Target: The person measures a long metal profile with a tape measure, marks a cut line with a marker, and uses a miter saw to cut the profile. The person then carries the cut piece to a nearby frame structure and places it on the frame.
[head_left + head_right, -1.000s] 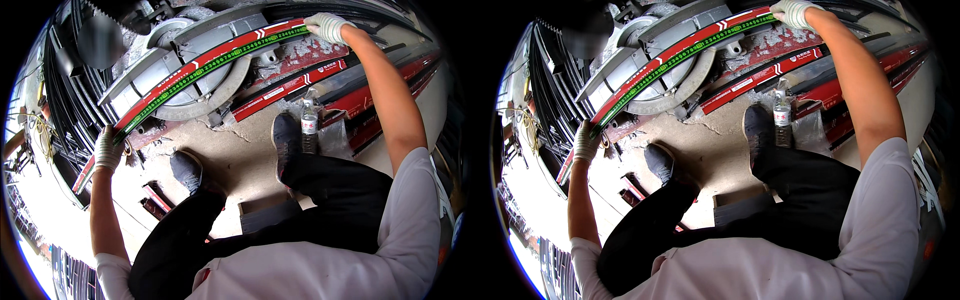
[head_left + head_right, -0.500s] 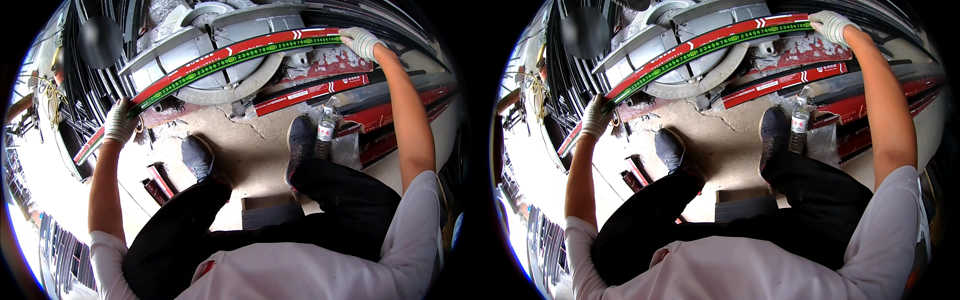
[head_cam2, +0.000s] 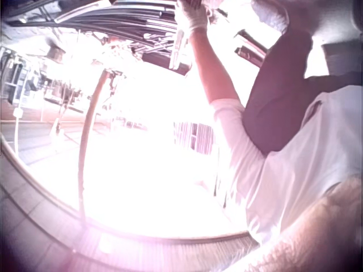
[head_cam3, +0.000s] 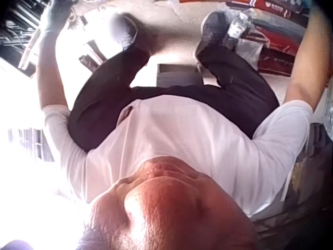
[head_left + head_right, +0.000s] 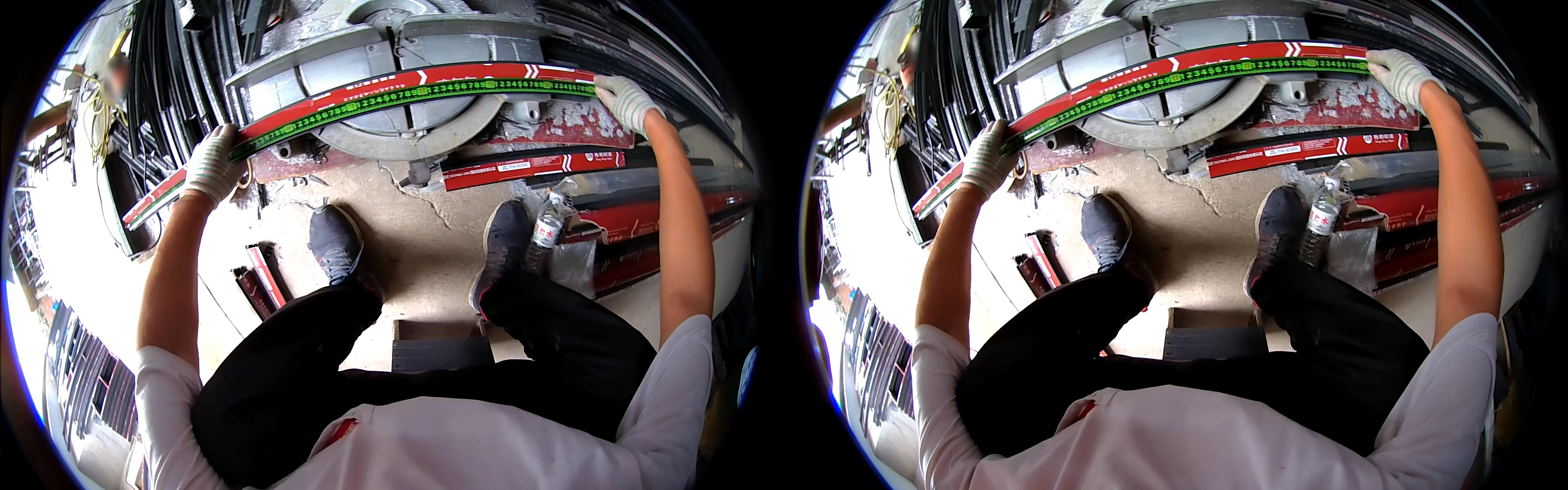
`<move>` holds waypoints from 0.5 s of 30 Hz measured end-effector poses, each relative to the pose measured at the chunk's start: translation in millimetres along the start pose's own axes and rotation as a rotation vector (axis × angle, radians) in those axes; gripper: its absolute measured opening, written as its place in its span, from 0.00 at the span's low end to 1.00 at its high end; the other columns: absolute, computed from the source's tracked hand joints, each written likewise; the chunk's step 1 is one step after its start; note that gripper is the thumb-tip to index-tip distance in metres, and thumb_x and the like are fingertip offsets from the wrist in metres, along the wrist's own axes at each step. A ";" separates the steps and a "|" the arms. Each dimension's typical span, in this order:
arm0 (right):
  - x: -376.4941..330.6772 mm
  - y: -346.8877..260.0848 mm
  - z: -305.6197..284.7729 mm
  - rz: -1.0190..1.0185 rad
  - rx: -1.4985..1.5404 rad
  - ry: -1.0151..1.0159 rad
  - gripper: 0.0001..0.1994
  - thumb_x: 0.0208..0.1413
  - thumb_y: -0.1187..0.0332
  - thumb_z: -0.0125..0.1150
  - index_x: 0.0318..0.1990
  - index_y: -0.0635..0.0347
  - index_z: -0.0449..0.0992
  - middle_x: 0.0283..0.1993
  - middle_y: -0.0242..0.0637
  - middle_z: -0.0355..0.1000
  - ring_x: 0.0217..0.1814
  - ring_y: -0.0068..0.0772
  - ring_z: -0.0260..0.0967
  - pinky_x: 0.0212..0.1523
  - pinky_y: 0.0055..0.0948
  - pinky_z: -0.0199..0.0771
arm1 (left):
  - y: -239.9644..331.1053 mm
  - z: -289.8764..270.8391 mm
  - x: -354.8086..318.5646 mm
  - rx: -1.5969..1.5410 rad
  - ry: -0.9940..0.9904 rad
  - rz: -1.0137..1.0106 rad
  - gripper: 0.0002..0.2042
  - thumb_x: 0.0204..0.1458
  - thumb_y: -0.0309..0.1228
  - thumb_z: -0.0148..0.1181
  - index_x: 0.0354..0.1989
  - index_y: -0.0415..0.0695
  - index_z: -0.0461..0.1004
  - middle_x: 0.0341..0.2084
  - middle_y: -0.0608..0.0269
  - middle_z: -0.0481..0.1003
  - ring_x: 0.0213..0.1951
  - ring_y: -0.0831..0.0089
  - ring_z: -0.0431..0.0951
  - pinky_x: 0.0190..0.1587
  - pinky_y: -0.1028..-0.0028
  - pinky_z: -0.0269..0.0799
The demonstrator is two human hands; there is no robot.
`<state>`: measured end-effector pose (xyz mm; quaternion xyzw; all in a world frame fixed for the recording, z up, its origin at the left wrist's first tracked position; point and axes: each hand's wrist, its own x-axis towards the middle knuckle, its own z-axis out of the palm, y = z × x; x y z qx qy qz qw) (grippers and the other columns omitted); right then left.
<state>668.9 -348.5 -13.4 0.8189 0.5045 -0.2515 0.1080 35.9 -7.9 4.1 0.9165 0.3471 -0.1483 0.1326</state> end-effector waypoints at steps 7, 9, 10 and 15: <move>-2.6 -0.2 -1.6 0.051 0.085 -0.036 0.18 0.69 0.61 0.59 0.60 0.60 0.79 0.57 0.48 0.80 0.58 0.43 0.79 0.61 0.35 0.75 | 1.2 1.7 0.3 0.047 -0.013 -0.036 0.17 0.50 0.30 0.67 0.48 0.43 0.74 0.45 0.47 0.77 0.48 0.44 0.78 0.53 0.53 0.75; -2.0 -0.7 -0.7 0.055 0.078 -0.024 0.18 0.69 0.61 0.59 0.61 0.60 0.79 0.56 0.48 0.81 0.57 0.42 0.79 0.60 0.34 0.75 | 0.6 1.4 -0.3 0.053 -0.007 -0.025 0.17 0.50 0.30 0.67 0.48 0.43 0.74 0.45 0.48 0.77 0.48 0.44 0.78 0.53 0.53 0.75; -1.6 1.1 0.8 0.054 0.072 -0.015 0.18 0.69 0.61 0.59 0.61 0.60 0.79 0.56 0.48 0.81 0.57 0.42 0.79 0.61 0.34 0.75 | -0.2 2.1 -0.7 0.056 -0.003 -0.020 0.17 0.50 0.30 0.67 0.49 0.43 0.74 0.45 0.48 0.77 0.48 0.44 0.78 0.53 0.53 0.75; 0.5 4.5 2.9 0.056 0.060 -0.021 0.19 0.69 0.61 0.59 0.61 0.60 0.78 0.57 0.48 0.80 0.58 0.43 0.79 0.61 0.35 0.74 | -4.5 3.4 -0.4 0.071 -0.006 0.005 0.21 0.49 0.26 0.67 0.54 0.41 0.72 0.42 0.46 0.78 0.47 0.44 0.78 0.51 0.55 0.75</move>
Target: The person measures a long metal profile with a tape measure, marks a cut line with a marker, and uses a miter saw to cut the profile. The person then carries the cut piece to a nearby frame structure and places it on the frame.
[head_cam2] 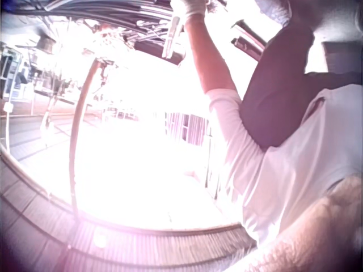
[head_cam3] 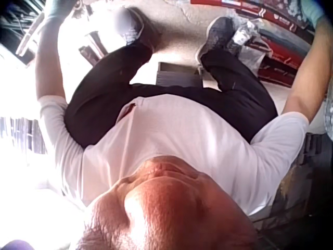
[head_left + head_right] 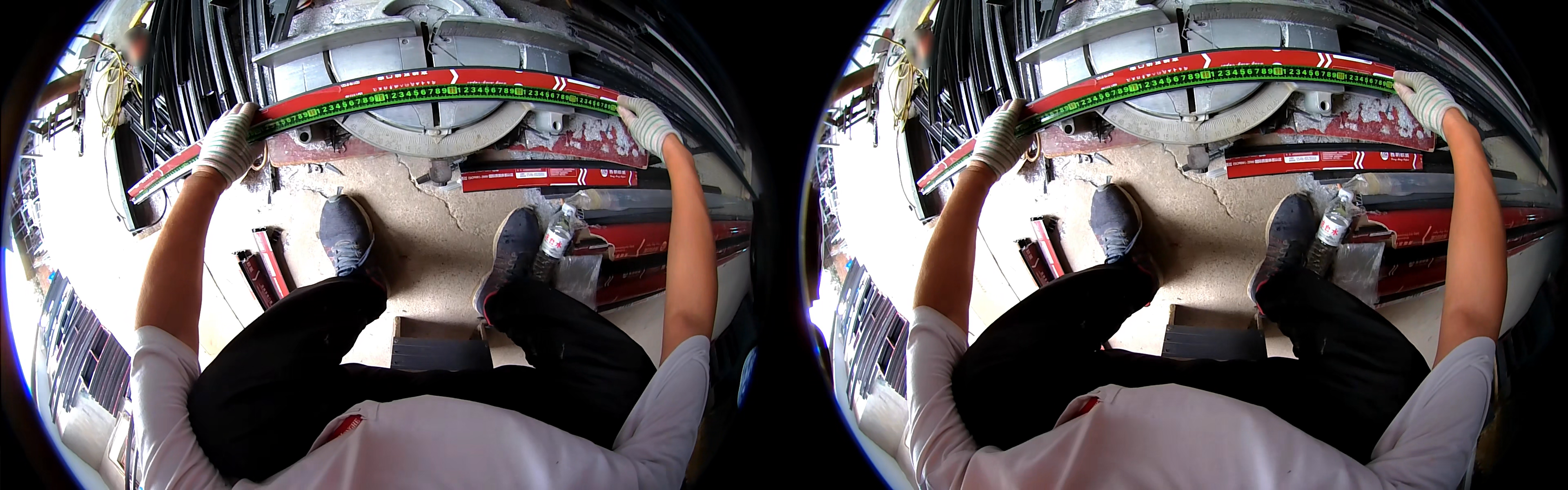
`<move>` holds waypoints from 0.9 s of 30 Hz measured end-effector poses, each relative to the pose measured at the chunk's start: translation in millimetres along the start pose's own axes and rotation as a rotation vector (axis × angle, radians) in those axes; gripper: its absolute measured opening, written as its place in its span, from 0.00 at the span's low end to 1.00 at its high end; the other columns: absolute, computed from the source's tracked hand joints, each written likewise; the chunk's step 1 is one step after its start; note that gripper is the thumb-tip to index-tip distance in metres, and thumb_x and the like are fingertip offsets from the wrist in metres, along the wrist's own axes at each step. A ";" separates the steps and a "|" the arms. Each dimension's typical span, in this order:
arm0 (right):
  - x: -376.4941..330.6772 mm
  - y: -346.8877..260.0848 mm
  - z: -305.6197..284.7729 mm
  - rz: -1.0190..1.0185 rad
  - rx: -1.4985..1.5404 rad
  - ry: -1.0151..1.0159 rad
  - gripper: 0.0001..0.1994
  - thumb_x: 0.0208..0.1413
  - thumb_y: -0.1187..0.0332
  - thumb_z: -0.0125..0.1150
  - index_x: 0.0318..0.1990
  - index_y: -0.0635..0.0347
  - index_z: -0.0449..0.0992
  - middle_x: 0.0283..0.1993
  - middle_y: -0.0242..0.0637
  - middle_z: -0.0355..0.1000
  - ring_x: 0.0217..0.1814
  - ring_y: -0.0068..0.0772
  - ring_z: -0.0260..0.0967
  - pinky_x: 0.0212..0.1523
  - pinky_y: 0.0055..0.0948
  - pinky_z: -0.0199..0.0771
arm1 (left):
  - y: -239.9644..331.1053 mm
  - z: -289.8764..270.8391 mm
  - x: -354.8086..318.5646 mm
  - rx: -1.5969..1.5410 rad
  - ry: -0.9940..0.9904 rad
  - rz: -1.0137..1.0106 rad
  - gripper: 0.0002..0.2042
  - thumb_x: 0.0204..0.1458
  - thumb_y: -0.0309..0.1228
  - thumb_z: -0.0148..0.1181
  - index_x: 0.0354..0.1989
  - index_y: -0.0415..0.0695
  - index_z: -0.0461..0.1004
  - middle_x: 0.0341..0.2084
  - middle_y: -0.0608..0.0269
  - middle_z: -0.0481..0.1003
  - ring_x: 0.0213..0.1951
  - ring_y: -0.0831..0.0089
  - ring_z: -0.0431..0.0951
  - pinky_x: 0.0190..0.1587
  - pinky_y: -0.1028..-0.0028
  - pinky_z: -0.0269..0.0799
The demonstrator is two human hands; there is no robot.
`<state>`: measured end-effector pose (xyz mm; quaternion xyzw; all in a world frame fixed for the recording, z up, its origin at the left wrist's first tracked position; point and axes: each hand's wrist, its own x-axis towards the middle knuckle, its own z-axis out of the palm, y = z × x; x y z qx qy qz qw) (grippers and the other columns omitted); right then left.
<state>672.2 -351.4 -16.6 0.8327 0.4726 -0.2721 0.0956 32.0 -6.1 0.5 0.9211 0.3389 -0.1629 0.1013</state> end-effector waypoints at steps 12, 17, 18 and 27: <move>-6.4 -7.8 -12.2 -0.014 -0.014 -0.029 0.18 0.68 0.62 0.60 0.60 0.59 0.79 0.59 0.50 0.78 0.63 0.48 0.76 0.64 0.37 0.74 | -6.1 -8.6 -9.7 0.059 0.077 0.075 0.31 0.50 0.33 0.70 0.65 0.43 0.68 0.53 0.47 0.76 0.56 0.47 0.76 0.61 0.56 0.72; -11.6 -26.2 -18.3 -0.020 -0.013 -0.048 0.17 0.68 0.62 0.59 0.60 0.60 0.79 0.58 0.50 0.79 0.62 0.49 0.76 0.64 0.38 0.74 | 12.6 -54.1 -49.6 0.066 0.071 0.014 0.34 0.51 0.34 0.72 0.67 0.40 0.66 0.60 0.46 0.72 0.60 0.48 0.74 0.65 0.57 0.70; -12.3 -23.1 -18.0 -0.028 -0.023 -0.040 0.18 0.68 0.62 0.59 0.60 0.60 0.79 0.57 0.50 0.79 0.61 0.49 0.77 0.63 0.38 0.74 | 18.8 -66.6 -61.6 -0.013 0.031 -0.034 0.33 0.52 0.34 0.71 0.66 0.40 0.67 0.60 0.46 0.72 0.59 0.49 0.75 0.64 0.58 0.71; -7.9 1.9 -5.7 -0.033 0.014 -0.063 0.19 0.69 0.60 0.58 0.61 0.59 0.79 0.60 0.50 0.78 0.63 0.49 0.75 0.66 0.38 0.72 | 87.6 -182.2 -179.7 -0.380 -0.013 -0.209 0.24 0.54 0.23 0.68 0.61 0.36 0.73 0.54 0.48 0.77 0.58 0.55 0.77 0.63 0.62 0.71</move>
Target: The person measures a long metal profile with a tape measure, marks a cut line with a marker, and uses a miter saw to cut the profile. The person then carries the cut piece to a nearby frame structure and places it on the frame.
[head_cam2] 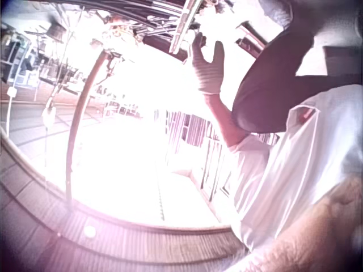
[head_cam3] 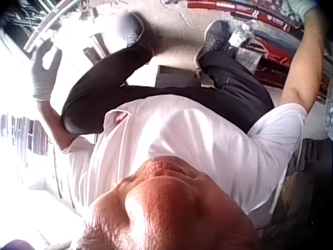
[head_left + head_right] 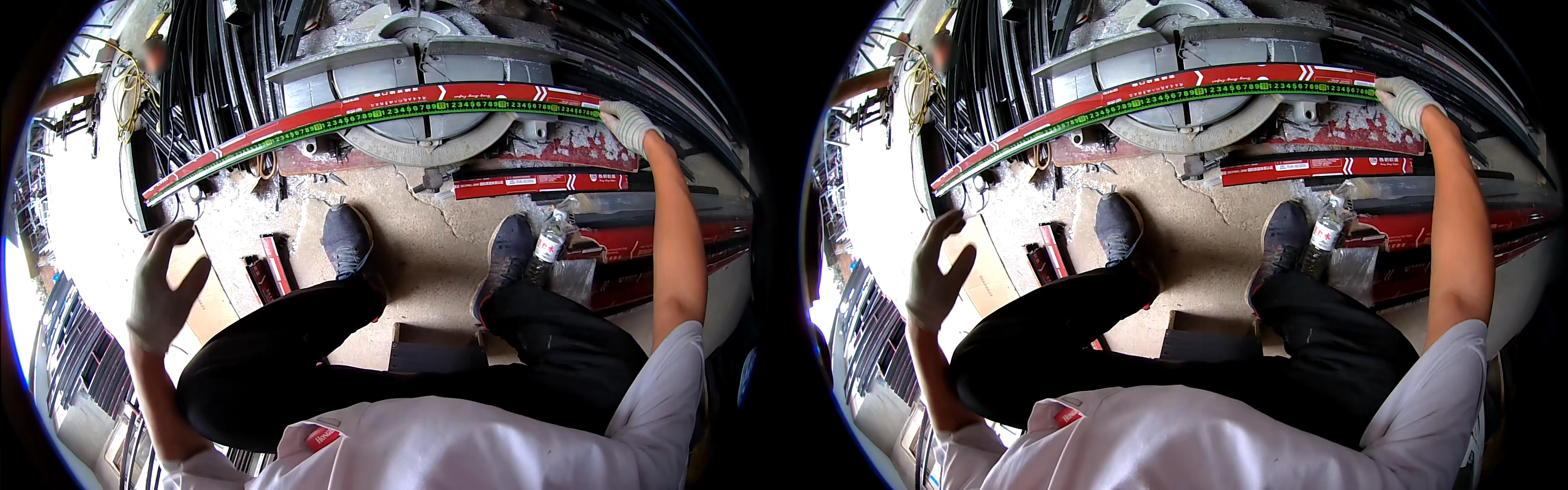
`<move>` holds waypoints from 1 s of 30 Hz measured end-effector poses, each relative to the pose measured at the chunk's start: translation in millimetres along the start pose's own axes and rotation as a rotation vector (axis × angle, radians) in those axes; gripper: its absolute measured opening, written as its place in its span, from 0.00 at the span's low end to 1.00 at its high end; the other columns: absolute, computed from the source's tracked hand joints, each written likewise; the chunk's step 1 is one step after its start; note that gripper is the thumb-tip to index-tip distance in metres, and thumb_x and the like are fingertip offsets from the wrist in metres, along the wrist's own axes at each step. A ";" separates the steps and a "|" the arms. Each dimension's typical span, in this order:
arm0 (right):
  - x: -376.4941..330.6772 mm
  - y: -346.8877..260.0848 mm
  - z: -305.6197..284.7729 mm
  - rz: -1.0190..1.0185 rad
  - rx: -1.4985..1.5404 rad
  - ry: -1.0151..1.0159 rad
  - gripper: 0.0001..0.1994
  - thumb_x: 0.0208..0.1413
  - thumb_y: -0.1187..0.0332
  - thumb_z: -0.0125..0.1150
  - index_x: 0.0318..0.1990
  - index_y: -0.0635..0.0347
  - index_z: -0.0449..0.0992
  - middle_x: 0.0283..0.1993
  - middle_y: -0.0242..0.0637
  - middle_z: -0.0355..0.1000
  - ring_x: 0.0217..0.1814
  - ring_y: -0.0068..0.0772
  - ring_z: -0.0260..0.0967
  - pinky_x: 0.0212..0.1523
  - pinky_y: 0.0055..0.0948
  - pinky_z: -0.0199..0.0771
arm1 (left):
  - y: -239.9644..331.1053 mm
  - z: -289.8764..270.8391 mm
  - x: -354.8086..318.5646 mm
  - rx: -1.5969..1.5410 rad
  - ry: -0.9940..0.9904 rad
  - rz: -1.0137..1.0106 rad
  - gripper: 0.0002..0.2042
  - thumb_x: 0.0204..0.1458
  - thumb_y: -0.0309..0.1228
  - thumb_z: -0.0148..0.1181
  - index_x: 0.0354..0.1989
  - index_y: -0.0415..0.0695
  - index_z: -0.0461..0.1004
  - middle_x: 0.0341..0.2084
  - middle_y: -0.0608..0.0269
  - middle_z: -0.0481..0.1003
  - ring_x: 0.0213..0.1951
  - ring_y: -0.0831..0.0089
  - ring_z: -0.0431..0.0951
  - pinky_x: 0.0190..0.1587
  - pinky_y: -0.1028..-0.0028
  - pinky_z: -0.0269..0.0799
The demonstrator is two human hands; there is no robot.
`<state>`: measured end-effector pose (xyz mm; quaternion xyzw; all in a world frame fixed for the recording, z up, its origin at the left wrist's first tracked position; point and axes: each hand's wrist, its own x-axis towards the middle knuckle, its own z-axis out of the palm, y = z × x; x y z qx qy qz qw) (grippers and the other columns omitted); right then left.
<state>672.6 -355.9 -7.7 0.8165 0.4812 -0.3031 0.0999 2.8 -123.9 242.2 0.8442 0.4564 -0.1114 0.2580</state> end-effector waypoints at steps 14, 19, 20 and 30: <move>1.2 -10.7 -13.7 -0.020 -0.147 -0.104 0.18 0.67 0.59 0.55 0.59 0.53 0.79 0.55 0.47 0.80 0.56 0.52 0.77 0.58 0.41 0.75 | 105.1 22.7 -55.8 0.085 -0.031 0.109 0.27 0.46 0.21 0.66 0.59 0.37 0.73 0.52 0.48 0.78 0.57 0.50 0.78 0.63 0.59 0.71; -2.5 -28.8 -15.1 0.014 -0.035 -0.091 0.17 0.69 0.61 0.56 0.62 0.51 0.78 0.52 0.42 0.82 0.51 0.42 0.79 0.55 0.38 0.76 | 131.5 33.8 -40.3 0.189 -0.334 0.199 0.25 0.46 0.27 0.68 0.56 0.39 0.75 0.45 0.47 0.79 0.47 0.50 0.81 0.52 0.59 0.76; -3.1 -30.4 -16.2 0.014 -0.058 -0.091 0.17 0.69 0.61 0.56 0.61 0.51 0.79 0.52 0.42 0.82 0.51 0.43 0.79 0.55 0.38 0.76 | 128.9 36.1 -38.6 0.173 -0.335 0.162 0.25 0.46 0.27 0.68 0.56 0.38 0.75 0.44 0.47 0.79 0.47 0.51 0.81 0.52 0.59 0.76; 5.4 -14.7 -7.5 -0.084 -0.073 -0.009 0.14 0.68 0.62 0.56 0.54 0.53 0.81 0.51 0.46 0.81 0.53 0.52 0.78 0.55 0.43 0.76 | 118.5 39.3 -36.7 0.080 -0.336 0.184 0.25 0.50 0.30 0.67 0.58 0.38 0.74 0.44 0.47 0.79 0.47 0.51 0.80 0.52 0.58 0.76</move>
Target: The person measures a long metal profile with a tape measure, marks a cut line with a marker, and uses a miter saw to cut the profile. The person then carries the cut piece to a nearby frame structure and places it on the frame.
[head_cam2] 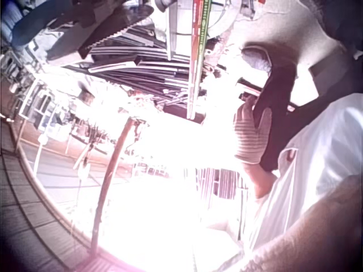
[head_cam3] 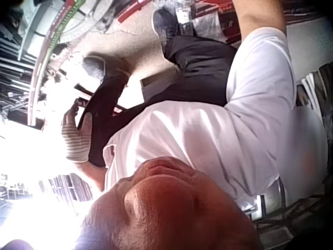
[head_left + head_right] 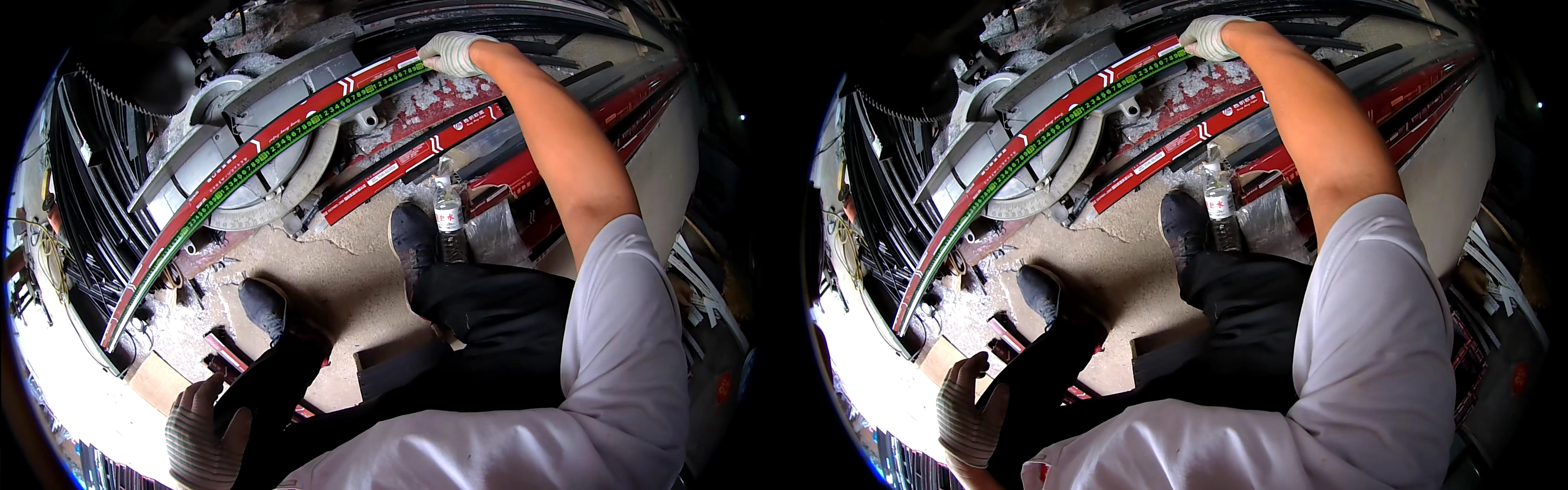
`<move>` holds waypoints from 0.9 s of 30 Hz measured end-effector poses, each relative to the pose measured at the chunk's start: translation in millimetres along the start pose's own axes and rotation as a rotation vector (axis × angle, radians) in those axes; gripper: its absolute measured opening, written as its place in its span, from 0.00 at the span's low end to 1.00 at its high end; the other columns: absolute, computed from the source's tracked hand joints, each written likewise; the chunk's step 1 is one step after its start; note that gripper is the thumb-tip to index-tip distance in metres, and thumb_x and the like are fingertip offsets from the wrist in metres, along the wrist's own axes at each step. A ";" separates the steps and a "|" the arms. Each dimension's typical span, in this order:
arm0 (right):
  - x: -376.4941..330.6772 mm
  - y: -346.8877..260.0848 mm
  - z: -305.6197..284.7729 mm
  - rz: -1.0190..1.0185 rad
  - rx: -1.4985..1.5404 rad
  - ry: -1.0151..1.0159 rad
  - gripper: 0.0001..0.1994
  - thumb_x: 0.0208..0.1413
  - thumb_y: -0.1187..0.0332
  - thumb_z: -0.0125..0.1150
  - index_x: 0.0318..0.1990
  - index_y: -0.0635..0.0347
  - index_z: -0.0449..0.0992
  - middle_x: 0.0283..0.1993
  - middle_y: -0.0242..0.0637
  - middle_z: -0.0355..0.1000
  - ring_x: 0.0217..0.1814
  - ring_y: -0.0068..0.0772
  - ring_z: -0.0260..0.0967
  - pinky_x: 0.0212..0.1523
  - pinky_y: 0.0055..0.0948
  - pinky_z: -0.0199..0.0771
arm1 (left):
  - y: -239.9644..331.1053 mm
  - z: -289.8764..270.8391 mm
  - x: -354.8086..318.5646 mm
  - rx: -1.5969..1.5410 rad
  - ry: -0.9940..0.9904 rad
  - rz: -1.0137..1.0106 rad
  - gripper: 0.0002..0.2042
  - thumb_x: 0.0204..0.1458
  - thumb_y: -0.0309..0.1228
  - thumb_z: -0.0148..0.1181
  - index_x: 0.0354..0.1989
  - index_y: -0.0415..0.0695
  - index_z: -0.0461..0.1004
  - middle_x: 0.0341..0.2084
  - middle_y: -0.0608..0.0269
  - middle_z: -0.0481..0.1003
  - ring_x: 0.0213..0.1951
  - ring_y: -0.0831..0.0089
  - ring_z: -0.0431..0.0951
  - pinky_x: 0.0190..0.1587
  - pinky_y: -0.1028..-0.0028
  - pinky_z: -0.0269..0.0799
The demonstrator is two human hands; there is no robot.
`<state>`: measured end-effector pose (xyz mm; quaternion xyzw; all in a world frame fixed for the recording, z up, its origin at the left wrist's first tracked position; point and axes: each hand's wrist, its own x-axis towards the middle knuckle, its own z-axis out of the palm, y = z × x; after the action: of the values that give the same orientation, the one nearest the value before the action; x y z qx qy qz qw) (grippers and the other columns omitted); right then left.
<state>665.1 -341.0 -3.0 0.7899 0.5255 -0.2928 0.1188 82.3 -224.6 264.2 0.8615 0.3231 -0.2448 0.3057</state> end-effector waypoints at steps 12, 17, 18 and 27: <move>-2.4 -4.6 -0.8 0.030 -0.006 0.026 0.13 0.68 0.63 0.57 0.54 0.52 0.82 0.49 0.45 0.82 0.51 0.51 0.79 0.53 0.42 0.76 | 3.2 1.0 1.8 -0.005 0.002 0.008 0.25 0.50 0.29 0.67 0.58 0.38 0.74 0.43 0.47 0.79 0.46 0.52 0.80 0.51 0.59 0.76; 4.2 1.2 8.3 0.065 0.044 0.026 0.15 0.67 0.61 0.59 0.57 0.50 0.82 0.52 0.43 0.82 0.53 0.48 0.79 0.55 0.40 0.76 | 3.7 1.4 2.3 0.011 -0.007 0.013 0.25 0.49 0.29 0.67 0.58 0.38 0.74 0.43 0.47 0.79 0.46 0.52 0.80 0.51 0.59 0.76; 5.3 -1.1 6.1 0.077 0.044 0.003 0.16 0.67 0.60 0.61 0.58 0.49 0.81 0.54 0.41 0.82 0.55 0.45 0.79 0.57 0.40 0.76 | 4.2 1.2 2.1 0.020 -0.011 0.007 0.25 0.50 0.29 0.67 0.58 0.38 0.74 0.43 0.47 0.79 0.46 0.52 0.80 0.51 0.59 0.76; -1.5 -4.7 1.1 0.028 0.021 0.033 0.14 0.67 0.62 0.57 0.56 0.50 0.82 0.49 0.44 0.83 0.50 0.48 0.80 0.53 0.40 0.77 | 6.2 1.3 2.8 0.003 -0.023 0.000 0.25 0.50 0.30 0.66 0.58 0.38 0.73 0.43 0.47 0.79 0.46 0.51 0.80 0.51 0.58 0.76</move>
<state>660.0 -340.7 -2.4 0.8031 0.5132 -0.2836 0.1061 88.3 -228.1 263.9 0.8590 0.3193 -0.2552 0.3081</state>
